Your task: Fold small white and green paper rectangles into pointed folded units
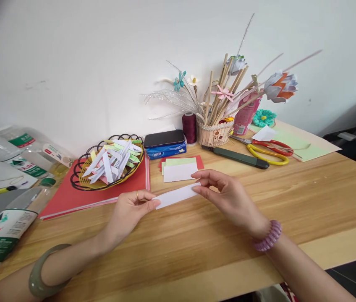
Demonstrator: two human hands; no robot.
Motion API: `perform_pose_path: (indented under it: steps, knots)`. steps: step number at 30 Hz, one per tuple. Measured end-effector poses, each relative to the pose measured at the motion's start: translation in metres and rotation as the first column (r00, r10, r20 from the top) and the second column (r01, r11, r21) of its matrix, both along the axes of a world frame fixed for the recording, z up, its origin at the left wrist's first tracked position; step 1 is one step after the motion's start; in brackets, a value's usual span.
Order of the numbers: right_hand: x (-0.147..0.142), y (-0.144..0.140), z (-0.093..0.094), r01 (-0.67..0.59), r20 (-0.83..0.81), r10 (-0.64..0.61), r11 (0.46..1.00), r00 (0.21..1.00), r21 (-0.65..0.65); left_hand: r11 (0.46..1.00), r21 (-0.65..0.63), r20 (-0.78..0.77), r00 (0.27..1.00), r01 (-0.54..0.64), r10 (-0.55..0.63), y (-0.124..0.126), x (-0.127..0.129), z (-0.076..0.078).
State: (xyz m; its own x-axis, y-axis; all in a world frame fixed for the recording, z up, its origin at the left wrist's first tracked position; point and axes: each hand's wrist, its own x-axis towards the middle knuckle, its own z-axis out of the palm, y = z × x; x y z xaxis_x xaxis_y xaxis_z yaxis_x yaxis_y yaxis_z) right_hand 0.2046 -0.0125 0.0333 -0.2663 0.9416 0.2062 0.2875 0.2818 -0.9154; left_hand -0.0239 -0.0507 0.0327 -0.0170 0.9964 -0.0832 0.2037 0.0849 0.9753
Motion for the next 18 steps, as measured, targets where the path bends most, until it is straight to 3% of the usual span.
perform_pose_path:
  steps: [11, 18]
  knots:
    - [-0.0005, 0.0, 0.0002, -0.002, -0.024, 0.003, 1.0, 1.0, 0.027, 1.0, 0.001, 0.028, 1.0, 0.012, -0.012, 0.0005, 0.0007, -0.0028]
    - [-0.0009, 0.0053, -0.0004, -0.011, -0.054, 0.007, 0.997, 0.999, -0.071, 0.997, 0.044, 0.005, 0.998, 0.064, -0.064, -0.0021, 0.0029, -0.0027]
